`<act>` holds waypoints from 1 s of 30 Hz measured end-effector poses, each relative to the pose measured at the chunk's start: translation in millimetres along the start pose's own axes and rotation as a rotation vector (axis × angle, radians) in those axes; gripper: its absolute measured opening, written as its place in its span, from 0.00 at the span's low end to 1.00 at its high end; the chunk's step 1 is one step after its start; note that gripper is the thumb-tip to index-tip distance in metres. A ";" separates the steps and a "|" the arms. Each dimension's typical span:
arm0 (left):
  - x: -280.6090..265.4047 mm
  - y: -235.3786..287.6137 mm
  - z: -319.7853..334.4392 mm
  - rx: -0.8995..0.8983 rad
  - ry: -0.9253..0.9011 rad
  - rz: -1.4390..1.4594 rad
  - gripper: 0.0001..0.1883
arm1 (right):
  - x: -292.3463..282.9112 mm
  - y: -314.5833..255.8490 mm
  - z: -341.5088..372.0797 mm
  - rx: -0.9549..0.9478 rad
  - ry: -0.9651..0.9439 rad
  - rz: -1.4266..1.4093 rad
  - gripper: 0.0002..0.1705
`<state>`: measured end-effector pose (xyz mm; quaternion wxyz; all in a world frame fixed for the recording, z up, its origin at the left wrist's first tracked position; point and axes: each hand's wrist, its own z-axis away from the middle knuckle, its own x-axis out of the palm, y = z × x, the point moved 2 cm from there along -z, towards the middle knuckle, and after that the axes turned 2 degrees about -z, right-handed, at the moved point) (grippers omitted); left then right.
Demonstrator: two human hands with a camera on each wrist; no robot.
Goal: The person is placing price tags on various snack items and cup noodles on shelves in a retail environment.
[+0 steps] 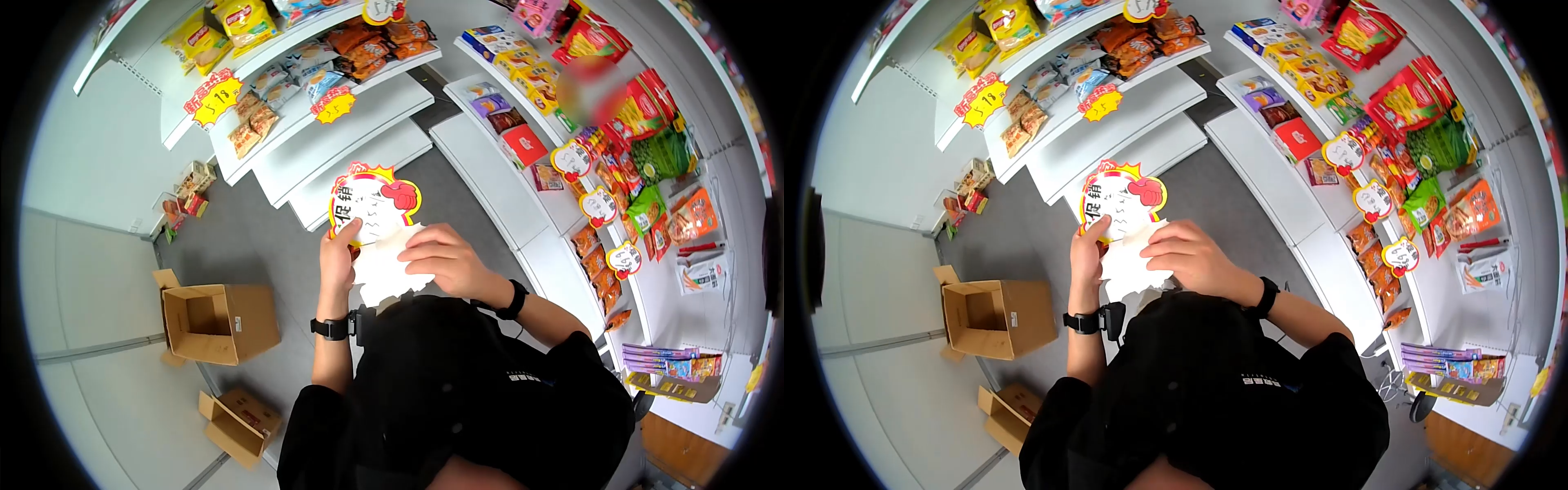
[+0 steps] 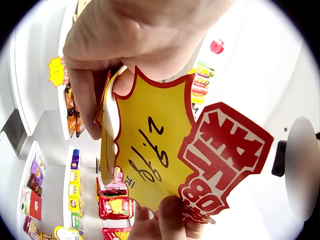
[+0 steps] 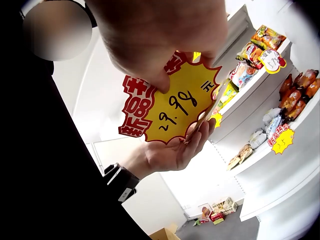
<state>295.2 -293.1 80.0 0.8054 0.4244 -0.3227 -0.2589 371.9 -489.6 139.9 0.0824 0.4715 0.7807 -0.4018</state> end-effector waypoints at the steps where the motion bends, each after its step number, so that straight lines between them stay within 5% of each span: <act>1: -3.2 6.6 -9.0 0.002 0.039 0.011 0.09 | 6.1 5.6 -10.2 -0.003 0.003 -0.001 0.11; 16: -55.9 61.1 -104.3 -0.033 0.130 0.020 0.09 | 65.6 69.5 -93.8 -0.056 0.012 -0.002 0.10; 22: -106.3 50.0 -134.0 0.143 0.321 0.144 0.12 | 36.8 64.6 -111.2 -0.156 0.011 -0.041 0.08; 30: -113.8 15.7 -110.3 0.163 0.330 0.038 0.16 | -9.8 103.1 -119.1 0.217 0.068 -0.348 0.14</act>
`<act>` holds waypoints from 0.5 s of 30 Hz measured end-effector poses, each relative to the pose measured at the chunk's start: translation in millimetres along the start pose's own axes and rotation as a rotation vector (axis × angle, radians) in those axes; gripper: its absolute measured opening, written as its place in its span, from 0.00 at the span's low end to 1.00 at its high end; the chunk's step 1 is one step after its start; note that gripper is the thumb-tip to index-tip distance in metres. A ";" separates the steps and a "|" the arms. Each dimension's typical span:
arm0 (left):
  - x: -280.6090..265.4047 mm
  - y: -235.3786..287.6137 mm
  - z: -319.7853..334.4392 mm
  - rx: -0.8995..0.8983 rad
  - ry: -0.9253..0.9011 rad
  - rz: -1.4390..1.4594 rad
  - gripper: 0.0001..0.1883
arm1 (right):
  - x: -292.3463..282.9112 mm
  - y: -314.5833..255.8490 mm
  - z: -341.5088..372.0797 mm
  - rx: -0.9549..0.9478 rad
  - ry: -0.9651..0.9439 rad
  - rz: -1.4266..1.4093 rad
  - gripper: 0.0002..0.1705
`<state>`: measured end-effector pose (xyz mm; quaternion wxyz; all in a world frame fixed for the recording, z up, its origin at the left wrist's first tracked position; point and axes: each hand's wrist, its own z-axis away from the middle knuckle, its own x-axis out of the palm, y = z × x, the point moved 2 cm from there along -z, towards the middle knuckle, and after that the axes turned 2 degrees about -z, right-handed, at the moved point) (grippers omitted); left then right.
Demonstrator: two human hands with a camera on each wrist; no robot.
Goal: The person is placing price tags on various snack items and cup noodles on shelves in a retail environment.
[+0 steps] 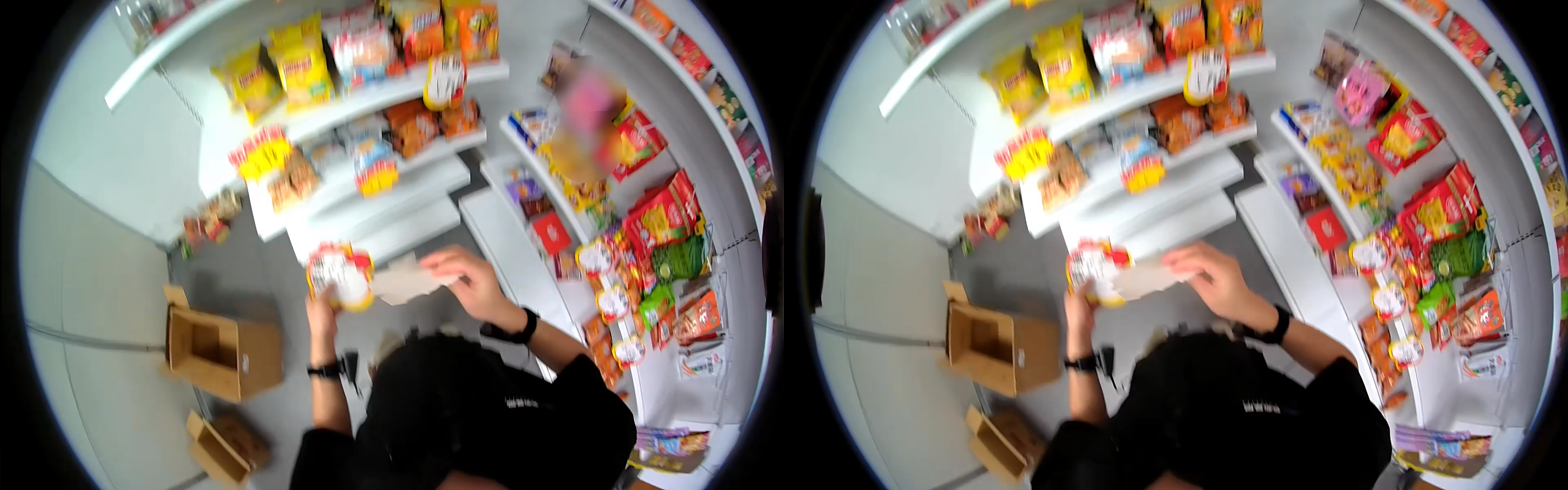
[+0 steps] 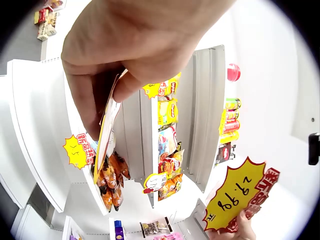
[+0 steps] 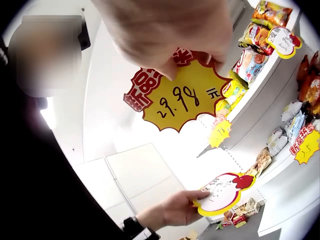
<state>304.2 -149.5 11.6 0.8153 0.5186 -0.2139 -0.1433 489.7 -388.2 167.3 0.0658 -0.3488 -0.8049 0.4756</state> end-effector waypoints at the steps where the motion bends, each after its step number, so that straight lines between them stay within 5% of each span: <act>1: 5.5 -1.0 7.6 -0.025 -0.009 0.045 0.16 | -5.7 5.5 -4.9 0.138 0.035 -0.172 0.12; 6: 15.4 -5.6 34.3 -0.097 0.033 0.146 0.15 | -42.3 -4.7 -66.7 0.329 0.115 -0.189 0.12; 8: 10.1 -5.6 38.3 -0.068 0.057 0.149 0.16 | -52.1 -4.6 -103.9 0.218 0.117 -0.340 0.16; 15: -7.8 0.4 65.0 -0.008 0.165 0.214 0.16 | -75.1 -50.2 -256.0 0.042 -0.154 -0.087 0.20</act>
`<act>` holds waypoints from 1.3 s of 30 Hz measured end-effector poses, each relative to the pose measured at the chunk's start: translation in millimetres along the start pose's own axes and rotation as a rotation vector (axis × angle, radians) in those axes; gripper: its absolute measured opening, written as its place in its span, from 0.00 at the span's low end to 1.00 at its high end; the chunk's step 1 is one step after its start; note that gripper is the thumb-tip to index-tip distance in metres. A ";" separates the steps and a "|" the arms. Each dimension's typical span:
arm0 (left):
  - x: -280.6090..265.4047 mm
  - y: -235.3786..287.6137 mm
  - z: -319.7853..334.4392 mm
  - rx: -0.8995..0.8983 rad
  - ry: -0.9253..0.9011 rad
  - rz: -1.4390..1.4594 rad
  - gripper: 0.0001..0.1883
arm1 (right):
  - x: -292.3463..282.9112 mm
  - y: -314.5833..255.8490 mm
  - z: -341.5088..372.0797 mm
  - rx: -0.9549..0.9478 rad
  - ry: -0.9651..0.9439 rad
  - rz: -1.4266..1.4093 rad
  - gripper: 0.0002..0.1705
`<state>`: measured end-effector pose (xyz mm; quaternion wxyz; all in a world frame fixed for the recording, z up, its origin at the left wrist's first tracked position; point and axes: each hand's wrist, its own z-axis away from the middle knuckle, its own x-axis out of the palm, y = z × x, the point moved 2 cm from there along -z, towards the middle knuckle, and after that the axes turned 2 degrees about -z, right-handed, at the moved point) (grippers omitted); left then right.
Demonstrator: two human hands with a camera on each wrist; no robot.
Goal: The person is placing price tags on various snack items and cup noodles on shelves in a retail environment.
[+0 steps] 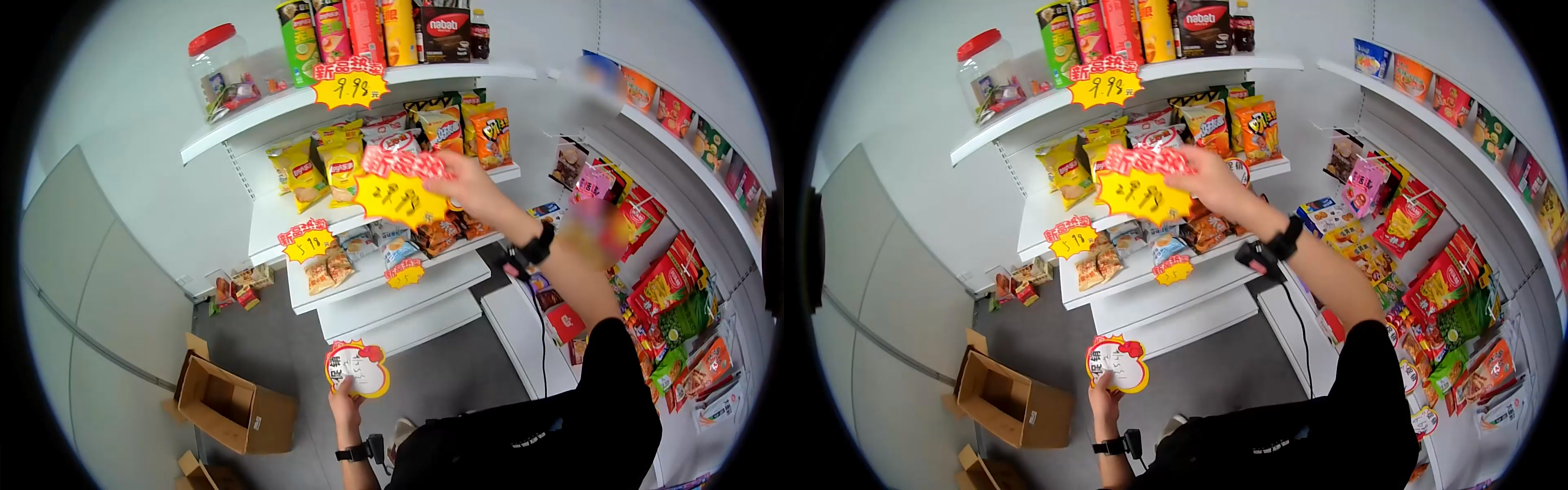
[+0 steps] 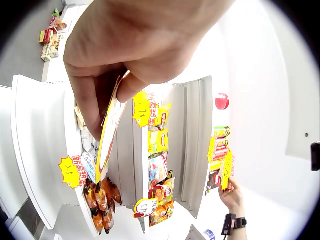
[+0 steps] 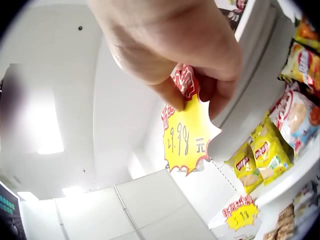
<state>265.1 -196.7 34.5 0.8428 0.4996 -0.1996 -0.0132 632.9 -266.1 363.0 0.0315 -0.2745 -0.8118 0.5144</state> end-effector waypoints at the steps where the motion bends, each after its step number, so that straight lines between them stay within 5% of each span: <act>1: -7.5 -4.7 1.5 0.010 0.010 0.028 0.16 | 2.5 -18.4 -18.2 -0.042 -0.029 0.022 0.19; 12: -77.6 4.2 -16.7 0.024 0.011 0.152 0.19 | 44.2 -9.9 -90.0 0.193 -0.067 -0.237 0.15; 19: -78.9 38.7 -72.8 0.011 0.024 -0.029 0.18 | 6.2 12.0 -93.5 0.191 0.080 -0.377 0.16; 26: -33.4 25.2 -83.2 -0.082 -0.095 -0.021 0.18 | -89.9 30.1 -91.1 0.104 0.155 -0.063 0.22; 32: -9.8 -5.0 -87.2 -0.088 -0.116 -0.028 0.19 | -169.8 -3.2 -94.8 0.115 0.466 0.098 0.18; 39: 36.9 -28.3 -88.5 -0.003 -0.028 0.031 0.20 | -266.7 -3.9 -136.9 -0.029 0.374 0.401 0.18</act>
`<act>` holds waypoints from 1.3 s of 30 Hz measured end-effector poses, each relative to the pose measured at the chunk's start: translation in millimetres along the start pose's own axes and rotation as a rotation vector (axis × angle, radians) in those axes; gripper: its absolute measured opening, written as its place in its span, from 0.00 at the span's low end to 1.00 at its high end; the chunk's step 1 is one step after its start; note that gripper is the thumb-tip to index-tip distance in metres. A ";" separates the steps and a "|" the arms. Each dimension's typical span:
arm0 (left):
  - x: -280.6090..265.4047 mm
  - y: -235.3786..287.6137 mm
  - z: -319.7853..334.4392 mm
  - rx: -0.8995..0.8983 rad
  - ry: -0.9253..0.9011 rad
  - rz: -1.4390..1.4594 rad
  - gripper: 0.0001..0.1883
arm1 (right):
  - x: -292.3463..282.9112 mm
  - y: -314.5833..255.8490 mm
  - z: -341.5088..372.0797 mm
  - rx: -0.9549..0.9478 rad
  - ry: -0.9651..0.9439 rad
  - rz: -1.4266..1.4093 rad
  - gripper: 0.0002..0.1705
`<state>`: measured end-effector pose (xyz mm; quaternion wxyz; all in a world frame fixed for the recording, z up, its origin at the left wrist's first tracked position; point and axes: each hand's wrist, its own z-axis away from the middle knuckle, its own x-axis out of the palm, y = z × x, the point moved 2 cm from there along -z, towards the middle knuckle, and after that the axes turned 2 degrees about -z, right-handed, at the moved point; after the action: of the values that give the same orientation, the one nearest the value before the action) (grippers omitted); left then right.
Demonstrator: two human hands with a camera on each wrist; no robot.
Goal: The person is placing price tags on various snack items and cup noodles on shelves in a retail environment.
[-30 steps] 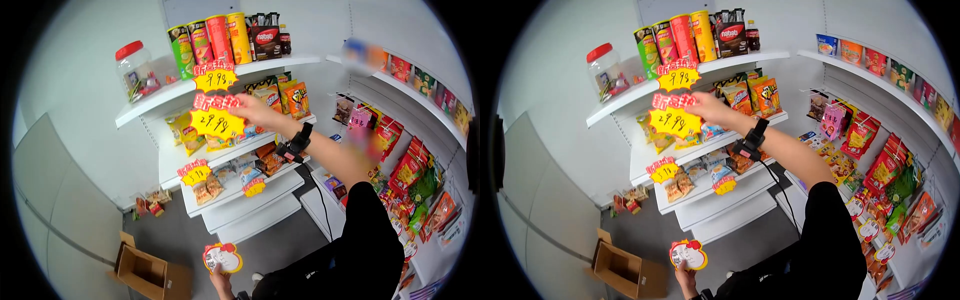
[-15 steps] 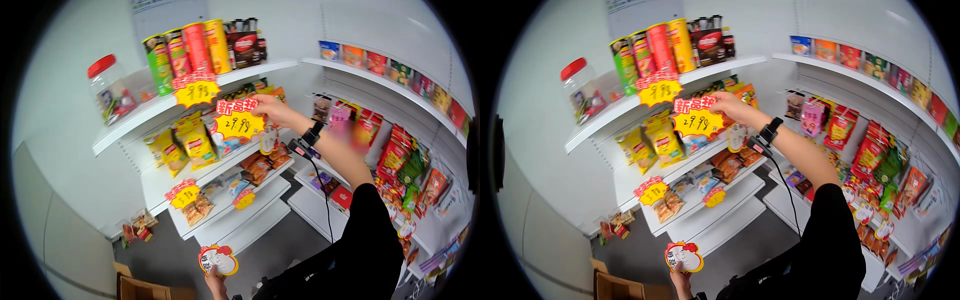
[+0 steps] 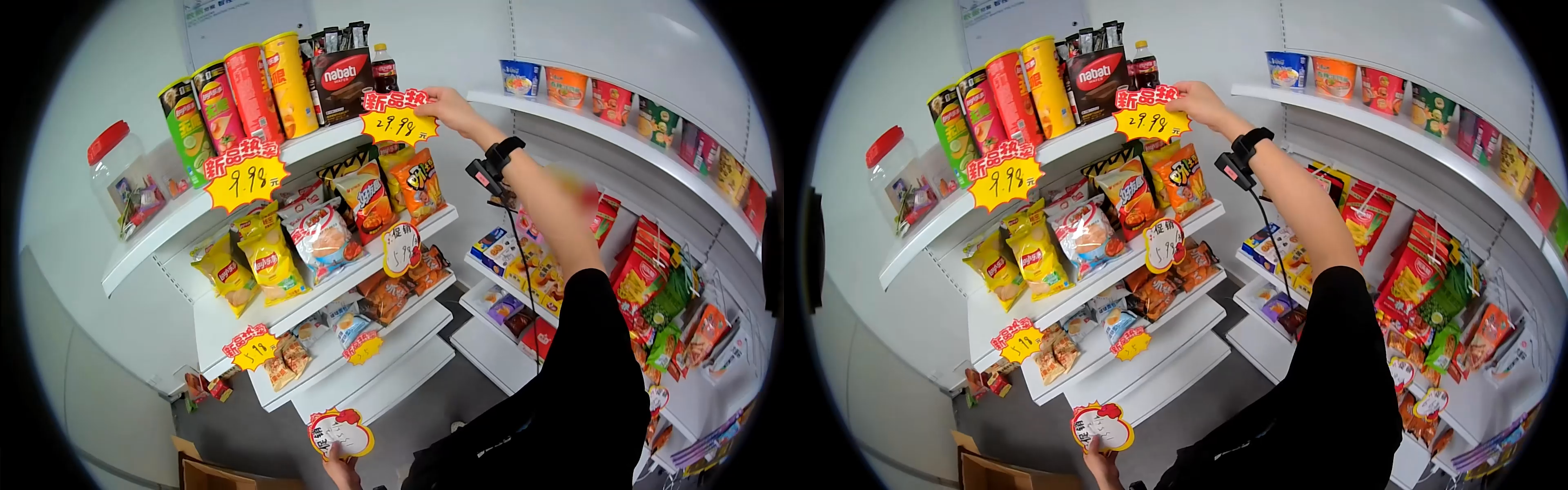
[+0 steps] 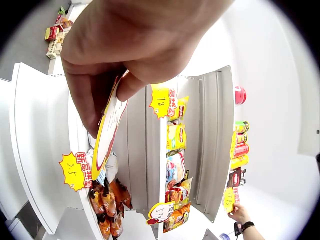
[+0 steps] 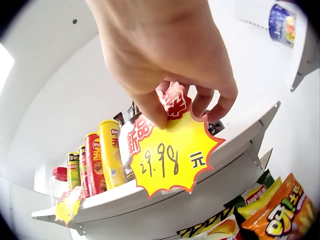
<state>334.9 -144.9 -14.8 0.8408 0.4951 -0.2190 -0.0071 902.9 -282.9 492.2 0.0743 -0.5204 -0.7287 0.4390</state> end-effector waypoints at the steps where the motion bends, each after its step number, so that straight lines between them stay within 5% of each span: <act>1: 9.4 -6.7 0.4 0.003 0.005 0.016 0.20 | -5.6 6.2 -10.9 -0.034 -0.022 0.041 0.18; 12: 86.4 -66.5 9.0 -0.017 0.077 0.104 0.22 | -17.5 62.1 -69.9 -0.285 0.064 0.326 0.18; 21: 106.3 -58.3 -11.5 0.001 0.147 0.017 0.21 | 13.6 82.7 -35.1 -0.776 0.673 0.696 0.14; 31: 137.0 -62.5 -21.3 -0.005 0.212 -0.006 0.21 | 27.2 103.7 -48.6 -0.788 0.612 0.616 0.14; 39: 144.3 -51.8 -23.0 0.017 0.196 0.001 0.19 | 30.9 105.5 -47.1 -0.800 0.630 0.678 0.26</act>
<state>484.6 -185.3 -15.5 0.8540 0.5004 -0.1358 0.0438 988.8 -223.2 434.1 -0.0589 -0.8157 -0.5738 -0.0442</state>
